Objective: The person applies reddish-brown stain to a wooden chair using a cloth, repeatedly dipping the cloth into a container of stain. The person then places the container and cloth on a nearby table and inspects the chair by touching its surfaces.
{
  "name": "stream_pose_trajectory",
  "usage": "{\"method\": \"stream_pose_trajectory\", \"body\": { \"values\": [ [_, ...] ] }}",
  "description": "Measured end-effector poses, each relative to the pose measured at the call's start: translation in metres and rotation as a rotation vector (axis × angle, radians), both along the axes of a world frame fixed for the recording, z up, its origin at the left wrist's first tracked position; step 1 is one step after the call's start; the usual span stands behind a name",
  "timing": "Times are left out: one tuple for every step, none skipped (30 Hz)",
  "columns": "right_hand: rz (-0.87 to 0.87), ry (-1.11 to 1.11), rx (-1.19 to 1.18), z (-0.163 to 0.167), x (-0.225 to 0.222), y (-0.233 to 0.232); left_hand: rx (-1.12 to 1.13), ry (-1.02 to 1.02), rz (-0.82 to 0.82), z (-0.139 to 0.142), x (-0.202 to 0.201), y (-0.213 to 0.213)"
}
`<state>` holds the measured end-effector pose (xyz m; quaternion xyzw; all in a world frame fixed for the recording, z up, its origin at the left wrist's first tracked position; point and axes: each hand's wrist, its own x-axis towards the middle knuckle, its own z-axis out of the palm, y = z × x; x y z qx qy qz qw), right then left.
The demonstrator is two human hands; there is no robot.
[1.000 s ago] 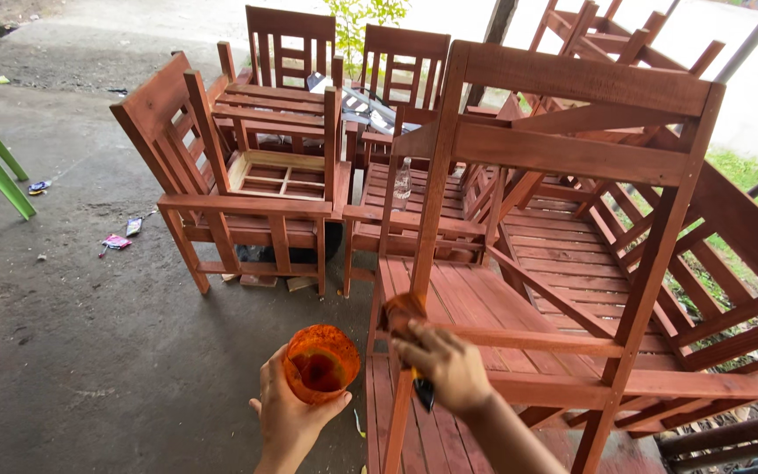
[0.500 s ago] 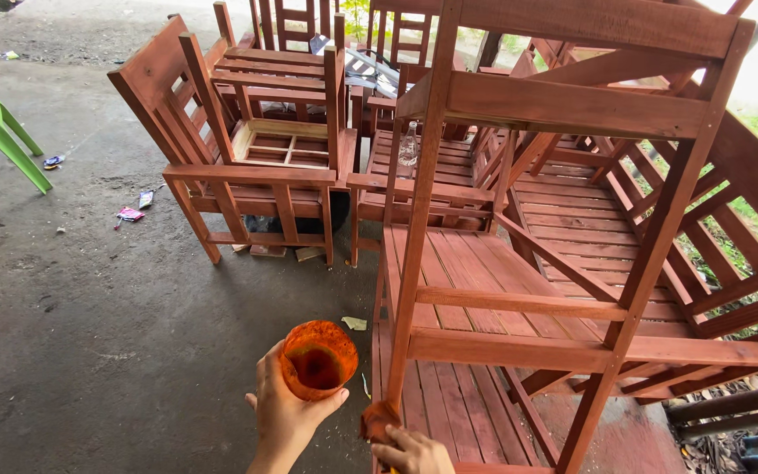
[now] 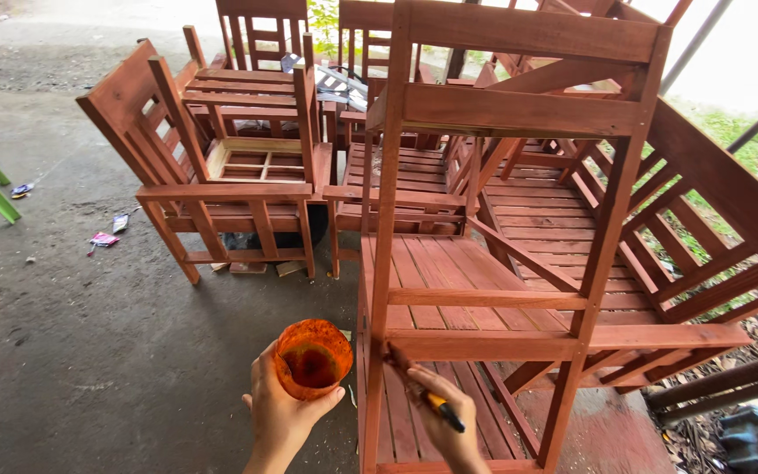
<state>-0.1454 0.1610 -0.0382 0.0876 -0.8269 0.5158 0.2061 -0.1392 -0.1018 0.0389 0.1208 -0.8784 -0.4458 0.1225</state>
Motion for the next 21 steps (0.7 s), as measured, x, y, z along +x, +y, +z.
{"method": "stream_pose_trajectory", "body": {
  "values": [
    [-0.052,-0.052,-0.046,-0.001,0.0,0.014,0.019,0.032,-0.022,-0.001,0.0,0.004],
    [-0.105,-0.102,-0.094,-0.003,0.0,0.03,0.037,0.065,-0.045,-0.002,0.0,0.008],
    [-0.157,-0.151,-0.142,-0.006,-0.002,0.048,0.055,0.099,-0.068,-0.003,-0.001,0.012],
    [-0.185,-0.064,-0.132,-0.01,-0.003,0.066,0.053,0.073,-0.082,-0.003,-0.003,0.015],
    [-0.211,0.02,-0.122,-0.014,-0.003,0.085,0.049,0.044,-0.095,-0.004,-0.004,0.017],
    [-0.279,0.068,-0.078,-0.018,-0.005,0.105,0.043,0.013,-0.109,-0.005,-0.004,0.018],
    [-0.347,0.116,-0.031,-0.022,-0.004,0.124,0.033,-0.009,-0.106,-0.006,-0.005,0.019],
    [-0.441,0.021,-0.032,-0.027,-0.002,0.143,0.024,-0.028,-0.101,-0.007,-0.006,0.02],
    [-0.533,-0.074,-0.033,-0.031,0.001,0.162,0.015,-0.047,-0.094,-0.009,-0.008,0.02],
    [-0.6,0.006,0.053,-0.034,0.003,0.18,0.001,-0.079,-0.091,-0.01,-0.009,0.02],
    [-0.665,0.084,0.141,-0.037,0.005,0.197,-0.013,-0.112,-0.087,-0.011,-0.009,0.018],
    [-0.758,0.057,0.125,-0.041,0.007,0.211,-0.028,-0.144,-0.083,-0.013,-0.01,0.017],
    [-0.851,0.031,0.109,-0.043,0.006,0.223,-0.016,-0.133,-0.082,-0.014,-0.01,0.015],
    [-0.943,0.006,0.093,-0.046,0.006,0.232,-0.005,-0.121,-0.082,-0.015,-0.01,0.014],
    [-0.903,0.11,0.071,-0.049,0.005,0.237,0.006,-0.108,-0.081,-0.016,-0.01,0.012],
    [-0.861,0.214,0.05,-0.05,0.002,0.236,0.01,-0.093,-0.086,-0.017,-0.011,0.011],
    [-0.817,0.315,0.029,-0.051,0.001,0.232,0.015,-0.079,-0.091,-0.018,-0.012,0.011],
    [-0.866,0.237,0.041,-0.053,0.0,0.224,0.018,-0.067,-0.096,-0.019,-0.013,0.01],
    [-0.913,0.159,0.053,-0.056,-0.005,0.203,0.015,-0.097,-0.101,-0.019,-0.014,0.01],
    [-0.957,0.081,0.065,-0.057,-0.008,0.18,0.013,-0.127,-0.106,-0.02,-0.015,0.011],
    [-0.924,0.136,0.111,-0.053,-0.01,0.156,0.011,-0.157,-0.11,-0.02,-0.015,0.012]
  ]
}}
